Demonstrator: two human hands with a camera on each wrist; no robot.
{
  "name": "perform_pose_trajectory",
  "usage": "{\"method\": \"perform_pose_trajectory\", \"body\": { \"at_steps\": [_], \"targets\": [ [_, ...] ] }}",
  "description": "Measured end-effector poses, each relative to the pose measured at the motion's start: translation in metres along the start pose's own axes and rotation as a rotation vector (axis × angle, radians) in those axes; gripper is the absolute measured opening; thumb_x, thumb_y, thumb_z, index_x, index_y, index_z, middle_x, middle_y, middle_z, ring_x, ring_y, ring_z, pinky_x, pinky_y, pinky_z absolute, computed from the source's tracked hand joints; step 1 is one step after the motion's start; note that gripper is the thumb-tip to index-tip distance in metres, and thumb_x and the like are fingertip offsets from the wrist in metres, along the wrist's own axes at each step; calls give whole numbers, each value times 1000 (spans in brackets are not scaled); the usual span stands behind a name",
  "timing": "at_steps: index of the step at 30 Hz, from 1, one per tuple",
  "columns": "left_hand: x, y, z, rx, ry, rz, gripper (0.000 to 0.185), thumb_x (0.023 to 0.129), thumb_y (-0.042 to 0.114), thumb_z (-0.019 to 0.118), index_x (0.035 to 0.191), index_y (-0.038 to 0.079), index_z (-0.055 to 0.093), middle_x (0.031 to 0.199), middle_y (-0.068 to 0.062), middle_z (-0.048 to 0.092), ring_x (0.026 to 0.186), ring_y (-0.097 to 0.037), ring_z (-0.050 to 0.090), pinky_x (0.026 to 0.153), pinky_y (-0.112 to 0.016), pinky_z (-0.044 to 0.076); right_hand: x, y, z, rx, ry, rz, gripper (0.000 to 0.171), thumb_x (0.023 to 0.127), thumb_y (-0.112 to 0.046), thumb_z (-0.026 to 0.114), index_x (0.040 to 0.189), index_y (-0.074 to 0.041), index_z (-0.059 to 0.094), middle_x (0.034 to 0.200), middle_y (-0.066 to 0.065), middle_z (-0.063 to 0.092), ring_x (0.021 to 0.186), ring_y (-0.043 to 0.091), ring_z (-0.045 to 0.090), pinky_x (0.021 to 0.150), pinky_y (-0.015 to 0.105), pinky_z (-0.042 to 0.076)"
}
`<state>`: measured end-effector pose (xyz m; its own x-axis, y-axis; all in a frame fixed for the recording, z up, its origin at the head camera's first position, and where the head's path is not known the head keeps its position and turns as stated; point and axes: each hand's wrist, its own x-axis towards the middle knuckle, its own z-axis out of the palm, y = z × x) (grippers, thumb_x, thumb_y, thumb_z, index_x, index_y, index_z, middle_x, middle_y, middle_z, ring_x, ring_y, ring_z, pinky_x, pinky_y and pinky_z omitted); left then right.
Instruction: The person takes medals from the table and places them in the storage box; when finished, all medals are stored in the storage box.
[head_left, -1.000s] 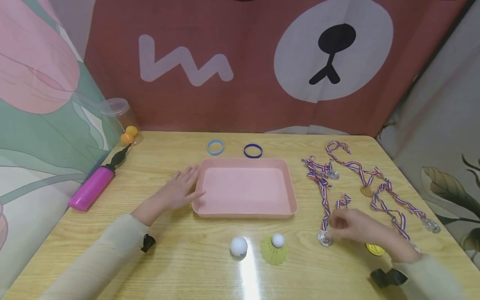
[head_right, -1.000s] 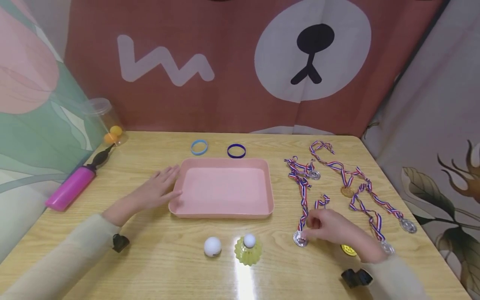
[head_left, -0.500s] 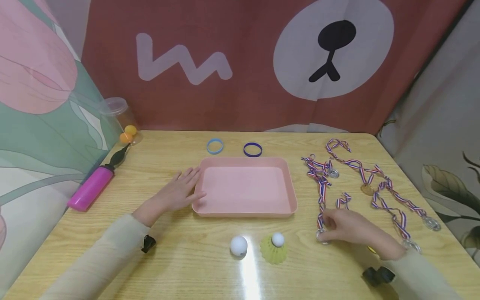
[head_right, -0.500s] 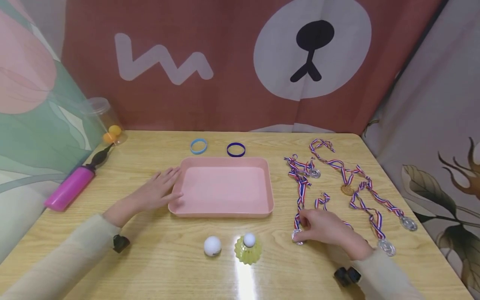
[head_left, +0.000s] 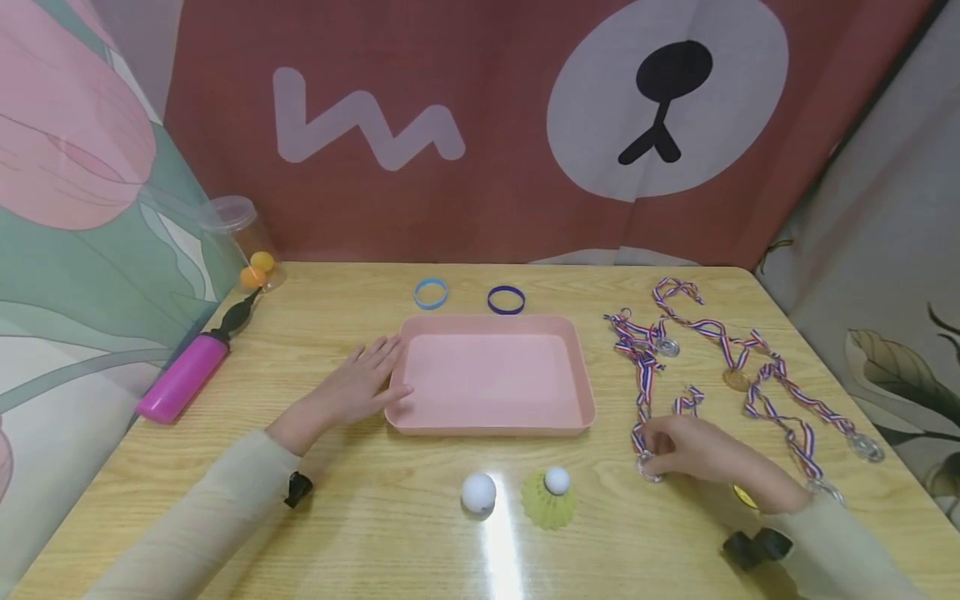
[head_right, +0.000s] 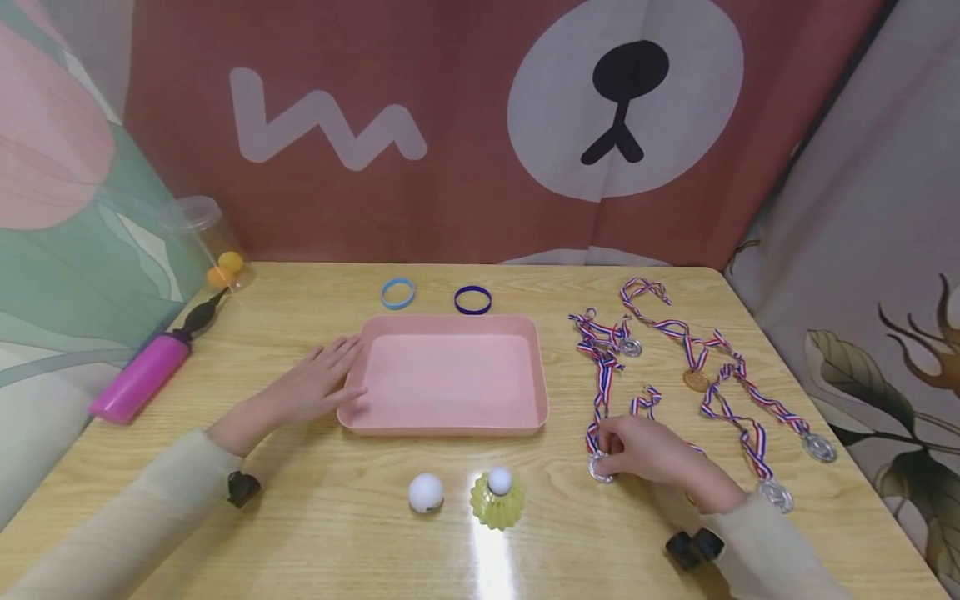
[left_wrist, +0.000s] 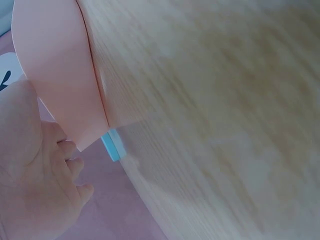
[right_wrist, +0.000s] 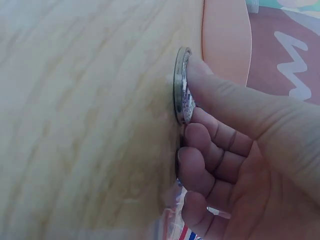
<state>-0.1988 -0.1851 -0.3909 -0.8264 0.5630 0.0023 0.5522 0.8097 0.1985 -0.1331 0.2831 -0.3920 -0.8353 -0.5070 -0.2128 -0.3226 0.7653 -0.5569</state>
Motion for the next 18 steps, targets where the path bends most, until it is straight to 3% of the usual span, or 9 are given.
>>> {"method": "perform_pose_trajectory", "body": {
  "at_steps": [12,18],
  "targets": [
    [0,1,-1,-5,0,1,74,95,45,41,144,-5,16,150,-18,13,136,-38,11,108,-54,10,-1,11,-6,132,-59,-51,24,80,-23,70,73,-12,50,64,-7,46,56,6,41,49,22,37],
    [-1,0,-1,-7,0,4,75,95,47,40,144,-5,17,150,-18,13,135,-38,11,108,-54,11,-4,13,-16,248,-87,8,19,85,-21,66,78,-7,54,67,-3,50,56,9,46,48,23,42]
  ]
}}
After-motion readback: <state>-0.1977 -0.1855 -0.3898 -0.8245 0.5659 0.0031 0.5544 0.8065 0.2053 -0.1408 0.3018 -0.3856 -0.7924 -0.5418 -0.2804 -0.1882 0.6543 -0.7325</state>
